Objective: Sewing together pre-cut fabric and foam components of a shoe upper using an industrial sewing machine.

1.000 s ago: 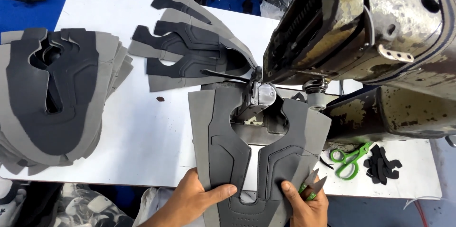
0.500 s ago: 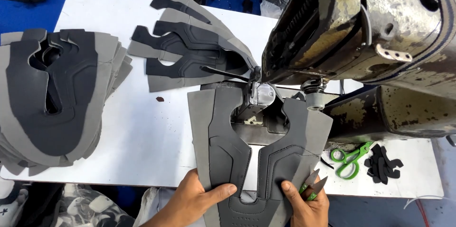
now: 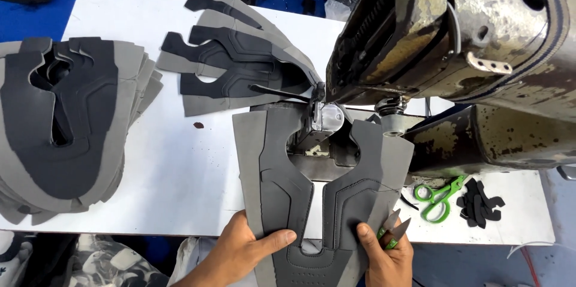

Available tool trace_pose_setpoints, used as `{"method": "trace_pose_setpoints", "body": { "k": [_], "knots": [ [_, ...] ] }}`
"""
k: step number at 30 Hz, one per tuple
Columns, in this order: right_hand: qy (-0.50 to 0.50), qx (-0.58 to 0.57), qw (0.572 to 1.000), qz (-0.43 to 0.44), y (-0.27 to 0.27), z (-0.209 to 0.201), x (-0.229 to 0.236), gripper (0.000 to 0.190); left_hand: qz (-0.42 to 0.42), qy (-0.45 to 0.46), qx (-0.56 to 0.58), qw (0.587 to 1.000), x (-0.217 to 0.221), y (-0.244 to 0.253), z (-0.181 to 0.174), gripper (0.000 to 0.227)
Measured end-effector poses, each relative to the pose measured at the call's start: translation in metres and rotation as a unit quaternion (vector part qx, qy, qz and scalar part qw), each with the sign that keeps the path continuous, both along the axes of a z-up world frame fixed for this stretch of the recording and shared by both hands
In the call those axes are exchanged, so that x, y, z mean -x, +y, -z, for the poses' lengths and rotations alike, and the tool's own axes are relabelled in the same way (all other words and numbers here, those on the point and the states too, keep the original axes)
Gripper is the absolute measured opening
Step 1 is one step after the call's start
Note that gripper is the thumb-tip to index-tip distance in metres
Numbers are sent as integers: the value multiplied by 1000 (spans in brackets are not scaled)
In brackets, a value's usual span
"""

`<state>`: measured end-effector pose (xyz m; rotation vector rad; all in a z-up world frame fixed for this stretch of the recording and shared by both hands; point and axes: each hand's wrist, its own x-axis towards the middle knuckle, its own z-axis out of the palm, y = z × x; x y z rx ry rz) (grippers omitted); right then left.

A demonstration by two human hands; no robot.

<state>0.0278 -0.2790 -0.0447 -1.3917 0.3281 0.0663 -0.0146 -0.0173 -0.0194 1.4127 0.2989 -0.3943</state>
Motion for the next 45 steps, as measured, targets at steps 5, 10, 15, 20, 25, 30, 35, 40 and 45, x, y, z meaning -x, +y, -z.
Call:
{"method": "trace_pose_setpoints", "body": {
  "k": [5,10,15,20,25,30,35,40,45],
  "knots": [
    [-24,14,999,19,-11,15,0,45,2,4,4,1000,0,0,-2,52],
    [54,172,983,15,-30,-1,-13,43,6,13,10,1000,1,-1,-7,58],
    [-186,394,899,35,3,-74,-27,39,26,35,-4,999,1,-2,-14,65],
    [22,247,945,-212,48,-115,-37,44,52,26,26,998,1,-1,-26,50],
    [-42,215,922,-319,75,-119,-42,40,72,-13,31,997,2,7,-35,39],
    [32,231,932,-278,79,-111,-37,33,100,-66,-33,992,-2,16,-40,36],
    [-15,166,964,-207,80,-98,-28,24,131,-125,-94,979,-10,21,-45,35],
    [-92,190,967,-144,68,-50,-16,20,87,-142,-102,981,-22,15,-54,38],
    [-120,175,975,-67,62,-19,-8,19,-4,-175,-98,980,-39,-7,-55,43]
  ]
}}
